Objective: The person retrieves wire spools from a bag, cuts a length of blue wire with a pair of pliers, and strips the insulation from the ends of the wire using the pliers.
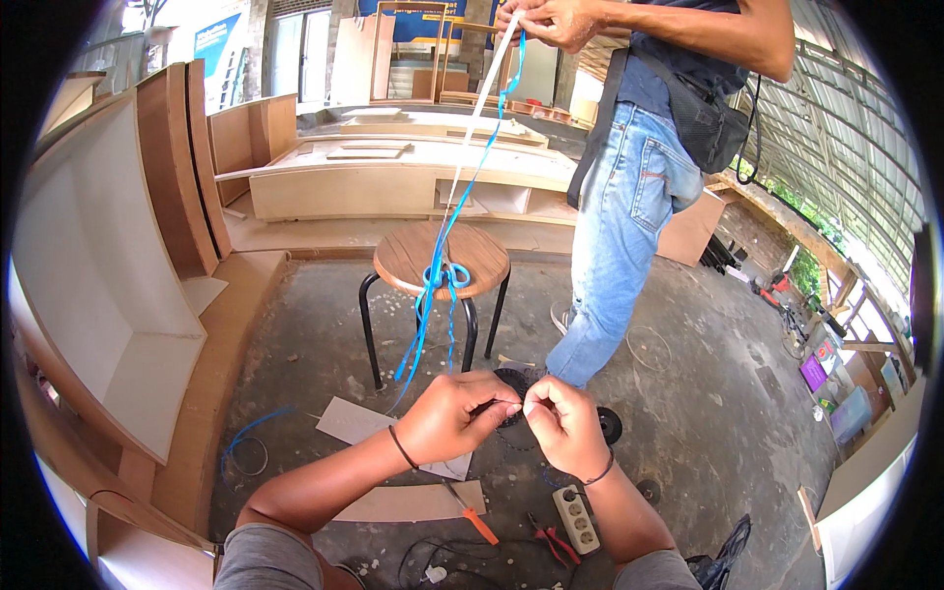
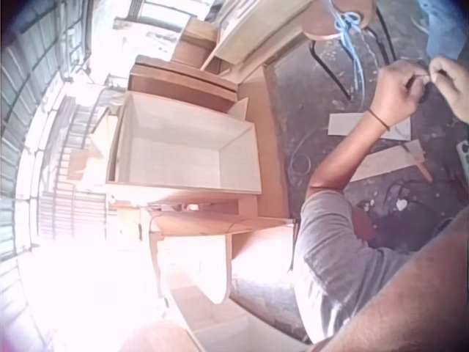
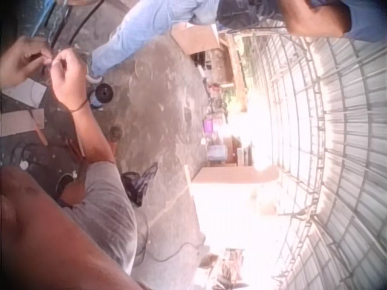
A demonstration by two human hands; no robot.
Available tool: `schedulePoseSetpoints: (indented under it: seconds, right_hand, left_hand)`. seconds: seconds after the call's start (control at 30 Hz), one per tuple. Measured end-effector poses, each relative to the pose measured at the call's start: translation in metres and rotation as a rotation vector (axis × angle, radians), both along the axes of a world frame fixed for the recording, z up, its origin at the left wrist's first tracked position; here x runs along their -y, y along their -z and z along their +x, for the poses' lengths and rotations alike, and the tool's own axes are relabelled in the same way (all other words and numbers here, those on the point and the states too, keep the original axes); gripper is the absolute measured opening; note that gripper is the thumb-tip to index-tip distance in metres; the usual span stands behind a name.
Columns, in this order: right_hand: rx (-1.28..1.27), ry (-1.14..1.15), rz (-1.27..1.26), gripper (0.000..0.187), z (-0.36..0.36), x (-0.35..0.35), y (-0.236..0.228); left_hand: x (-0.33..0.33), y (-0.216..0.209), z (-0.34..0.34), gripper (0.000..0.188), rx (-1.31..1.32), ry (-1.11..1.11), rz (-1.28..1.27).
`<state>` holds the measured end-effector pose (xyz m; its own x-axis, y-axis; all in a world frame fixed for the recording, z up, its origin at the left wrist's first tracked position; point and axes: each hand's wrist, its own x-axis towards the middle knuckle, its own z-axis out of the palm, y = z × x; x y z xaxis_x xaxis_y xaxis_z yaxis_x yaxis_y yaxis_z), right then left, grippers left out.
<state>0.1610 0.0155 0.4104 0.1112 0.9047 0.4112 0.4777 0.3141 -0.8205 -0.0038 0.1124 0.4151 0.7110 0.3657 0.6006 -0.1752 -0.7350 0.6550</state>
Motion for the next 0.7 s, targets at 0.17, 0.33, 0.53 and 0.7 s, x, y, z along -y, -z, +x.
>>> schedulePoseSetpoints:
  seconds: [0.17,0.33,0.53,0.7]
  right_hand:
    - [0.211,0.068,0.377,0.009,-0.007,-0.006,-0.002]
    - [0.401,0.062,0.543,0.009,-0.003,-0.008,0.0]
    - [-0.216,-0.093,-0.132,0.008,0.001,0.001,0.004]
    - [0.031,0.03,0.205,0.007,-0.008,-0.003,0.007]
  left_hand:
    - [0.0,-0.006,-0.004,0.008,-0.009,-0.074,0.013]
    - [-0.004,0.001,-0.002,0.007,0.011,-0.01,-0.037]
    - [-0.002,0.006,0.0,0.007,0.106,0.011,0.152]
    - [-0.002,0.006,-0.002,0.007,0.044,-0.027,0.038]
